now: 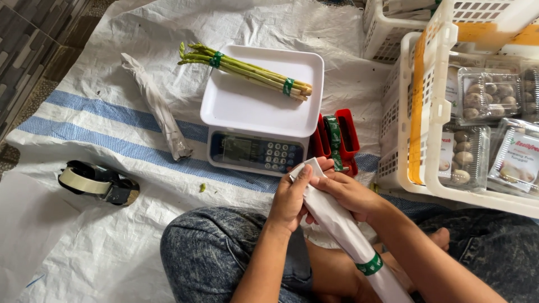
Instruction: Wrapping individual bundles of asparagus in white paper and securing them with green adhesive tape.
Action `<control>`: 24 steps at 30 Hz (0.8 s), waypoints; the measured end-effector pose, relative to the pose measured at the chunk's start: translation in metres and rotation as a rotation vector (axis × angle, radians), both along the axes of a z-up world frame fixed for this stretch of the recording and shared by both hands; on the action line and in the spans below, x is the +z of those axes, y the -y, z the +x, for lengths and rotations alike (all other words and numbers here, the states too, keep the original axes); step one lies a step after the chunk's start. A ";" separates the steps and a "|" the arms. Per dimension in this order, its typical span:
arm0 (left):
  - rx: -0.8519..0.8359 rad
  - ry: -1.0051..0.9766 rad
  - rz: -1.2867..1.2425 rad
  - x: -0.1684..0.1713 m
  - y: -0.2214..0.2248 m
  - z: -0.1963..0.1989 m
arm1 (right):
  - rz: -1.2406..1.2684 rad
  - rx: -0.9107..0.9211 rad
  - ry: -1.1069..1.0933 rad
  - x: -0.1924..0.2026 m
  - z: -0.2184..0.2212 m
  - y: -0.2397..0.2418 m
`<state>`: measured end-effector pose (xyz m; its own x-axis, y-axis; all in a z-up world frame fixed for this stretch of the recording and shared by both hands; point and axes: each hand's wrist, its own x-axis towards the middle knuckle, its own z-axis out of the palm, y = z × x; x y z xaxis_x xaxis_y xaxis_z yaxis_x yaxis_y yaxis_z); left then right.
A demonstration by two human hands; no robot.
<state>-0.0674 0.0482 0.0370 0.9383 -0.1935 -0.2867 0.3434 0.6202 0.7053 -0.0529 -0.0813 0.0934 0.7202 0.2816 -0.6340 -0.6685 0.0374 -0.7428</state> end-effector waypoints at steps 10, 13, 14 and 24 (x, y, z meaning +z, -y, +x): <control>-0.049 0.074 0.009 -0.014 -0.002 0.003 | 0.010 -0.087 -0.014 -0.007 0.002 0.004; 0.001 0.070 0.009 -0.029 0.002 0.006 | 0.025 -0.018 0.060 -0.011 0.001 0.003; 0.005 0.071 0.003 -0.031 0.002 0.006 | 0.017 0.021 0.119 -0.017 0.002 0.004; 0.007 0.066 0.017 -0.019 0.000 0.005 | 0.001 0.072 0.165 -0.004 0.003 0.004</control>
